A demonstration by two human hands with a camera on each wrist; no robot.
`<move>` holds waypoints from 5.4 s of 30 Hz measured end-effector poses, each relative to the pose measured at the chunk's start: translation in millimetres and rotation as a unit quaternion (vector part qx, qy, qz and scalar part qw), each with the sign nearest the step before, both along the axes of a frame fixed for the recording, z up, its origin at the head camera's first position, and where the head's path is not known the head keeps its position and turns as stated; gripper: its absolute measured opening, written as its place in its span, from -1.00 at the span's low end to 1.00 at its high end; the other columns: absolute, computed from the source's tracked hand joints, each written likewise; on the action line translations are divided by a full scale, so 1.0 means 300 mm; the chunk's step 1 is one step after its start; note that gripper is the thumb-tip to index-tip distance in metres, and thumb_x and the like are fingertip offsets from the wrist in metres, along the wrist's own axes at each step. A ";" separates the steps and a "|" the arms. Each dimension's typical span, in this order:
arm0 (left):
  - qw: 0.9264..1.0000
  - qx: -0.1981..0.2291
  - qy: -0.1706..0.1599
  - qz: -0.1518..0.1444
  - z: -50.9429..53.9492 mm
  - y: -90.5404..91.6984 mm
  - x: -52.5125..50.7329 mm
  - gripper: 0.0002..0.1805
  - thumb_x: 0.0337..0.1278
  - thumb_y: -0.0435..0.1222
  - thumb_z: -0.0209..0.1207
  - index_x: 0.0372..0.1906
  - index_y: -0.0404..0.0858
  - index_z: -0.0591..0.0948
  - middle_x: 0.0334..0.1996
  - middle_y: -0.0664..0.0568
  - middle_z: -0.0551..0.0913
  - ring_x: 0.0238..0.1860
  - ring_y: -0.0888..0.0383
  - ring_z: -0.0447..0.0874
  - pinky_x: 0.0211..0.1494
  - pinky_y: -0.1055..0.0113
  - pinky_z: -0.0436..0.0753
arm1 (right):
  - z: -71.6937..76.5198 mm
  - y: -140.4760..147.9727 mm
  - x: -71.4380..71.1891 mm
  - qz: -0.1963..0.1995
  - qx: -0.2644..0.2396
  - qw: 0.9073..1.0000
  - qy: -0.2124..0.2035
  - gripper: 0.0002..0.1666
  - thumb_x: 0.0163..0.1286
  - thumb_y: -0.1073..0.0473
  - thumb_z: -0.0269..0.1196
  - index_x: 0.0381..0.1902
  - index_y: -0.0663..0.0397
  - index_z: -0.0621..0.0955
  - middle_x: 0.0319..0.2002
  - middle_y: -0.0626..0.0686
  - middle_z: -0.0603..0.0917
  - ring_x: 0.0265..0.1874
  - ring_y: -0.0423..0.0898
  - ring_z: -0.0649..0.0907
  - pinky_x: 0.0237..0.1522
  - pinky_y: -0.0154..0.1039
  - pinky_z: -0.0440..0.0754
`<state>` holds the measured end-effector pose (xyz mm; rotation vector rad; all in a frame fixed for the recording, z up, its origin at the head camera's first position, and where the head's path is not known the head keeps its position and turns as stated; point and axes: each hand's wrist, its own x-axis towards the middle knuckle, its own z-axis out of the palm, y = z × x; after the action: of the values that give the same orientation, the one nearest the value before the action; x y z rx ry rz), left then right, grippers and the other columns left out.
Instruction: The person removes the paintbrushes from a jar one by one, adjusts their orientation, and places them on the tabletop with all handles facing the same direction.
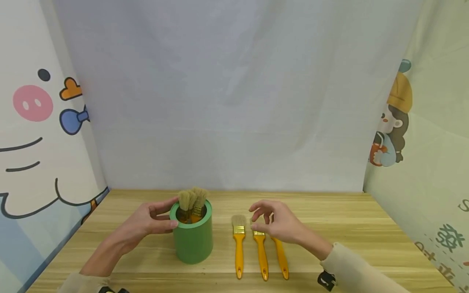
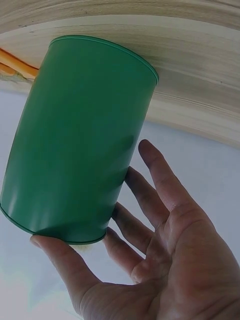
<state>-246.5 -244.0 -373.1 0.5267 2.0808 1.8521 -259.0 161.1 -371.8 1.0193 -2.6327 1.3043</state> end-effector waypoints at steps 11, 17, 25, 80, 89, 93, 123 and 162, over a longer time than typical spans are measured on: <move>1.000 0.004 0.004 0.001 0.003 0.002 0.005 -0.09 0.41 -0.32 0.35 0.67 -0.36 0.11 0.63 -0.33 0.05 0.49 -0.40 0.29 0.24 0.03 0.68 | 0.037 -0.125 0.014 -0.002 0.001 1.000 0.007 -0.63 0.40 0.20 0.48 0.13 -0.02 0.69 -0.23 -0.18 0.77 -0.45 -0.15 0.57 -0.42 -0.28 0.53; 1.000 0.005 0.003 0.006 0.003 0.001 0.006 -0.09 0.40 -0.32 0.36 0.67 -0.35 0.12 0.63 -0.32 0.07 0.48 -0.38 0.30 0.25 0.02 0.67 | 0.067 -0.187 0.013 0.002 -0.002 1.000 0.003 -0.60 0.44 0.11 0.46 0.18 -0.05 0.68 -0.19 -0.19 0.76 -0.41 -0.13 0.57 -0.43 -0.28 0.52; 1.000 0.008 0.004 0.006 0.000 -0.001 0.009 -0.09 0.40 -0.33 0.35 0.67 -0.36 0.12 0.63 -0.33 0.07 0.48 -0.39 0.30 0.25 0.03 0.67 | 0.094 -0.266 -0.005 0.015 -0.010 1.000 0.012 -0.56 0.45 0.10 0.44 0.24 -0.03 0.65 -0.11 -0.09 0.78 -0.35 -0.13 0.56 -0.34 -0.25 0.51; 1.000 0.004 0.008 0.002 0.000 0.002 0.007 -0.08 0.40 -0.32 0.36 0.66 -0.40 0.11 0.60 -0.35 0.14 0.49 -0.39 0.28 0.26 -0.02 0.66 | 0.068 -0.446 -0.116 0.031 -0.041 0.995 0.080 -0.54 0.37 0.32 0.49 0.19 -0.01 0.66 -0.12 -0.03 0.78 -0.32 -0.16 0.57 -0.35 -0.27 0.53; 1.000 0.010 0.008 0.009 0.000 0.004 0.009 -0.09 0.37 -0.33 0.37 0.66 -0.38 0.15 0.60 -0.33 0.16 0.48 -0.36 0.32 0.24 0.03 0.68 | 0.077 -0.436 -0.112 0.022 -0.042 0.996 0.081 -0.55 0.38 0.28 0.50 0.19 -0.04 0.68 -0.08 -0.06 0.79 -0.18 -0.17 0.68 -0.05 -0.14 0.57; 1.000 0.011 0.009 0.008 -0.002 0.007 0.006 -0.10 0.37 -0.34 0.38 0.65 -0.37 0.16 0.60 -0.31 0.16 0.47 -0.36 0.33 0.23 0.05 0.68 | 0.088 -0.430 -0.113 0.022 -0.046 0.995 0.087 -0.55 0.36 0.30 0.49 0.18 -0.02 0.68 -0.08 -0.05 0.80 -0.14 -0.18 0.71 0.03 -0.06 0.61; 1.000 -0.004 0.006 0.015 -0.001 0.007 0.007 -0.12 0.34 -0.30 0.40 0.65 -0.32 0.24 0.60 -0.32 0.18 0.45 -0.40 0.35 0.25 -0.05 0.67 | 0.223 -0.395 -0.116 0.060 -0.147 0.974 0.164 -0.58 0.37 0.46 0.43 0.16 0.17 0.68 -0.07 0.15 0.80 -0.23 -0.12 0.79 -0.11 -0.23 0.77; 1.000 -0.003 0.020 0.011 0.003 0.012 0.011 -0.14 0.33 -0.33 0.40 0.64 -0.33 0.27 0.60 -0.32 0.17 0.45 -0.39 0.34 0.21 0.03 0.69 | 0.388 -0.167 -0.069 0.046 -0.214 0.955 0.201 -0.54 0.29 0.57 0.42 0.14 0.31 0.66 -0.22 0.15 0.79 -0.29 0.01 0.77 -0.09 -0.10 0.78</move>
<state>-243.2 -240.5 -372.3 0.5447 2.1255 1.8614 -279.7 111.1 -255.4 1.1855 -1.9196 1.4169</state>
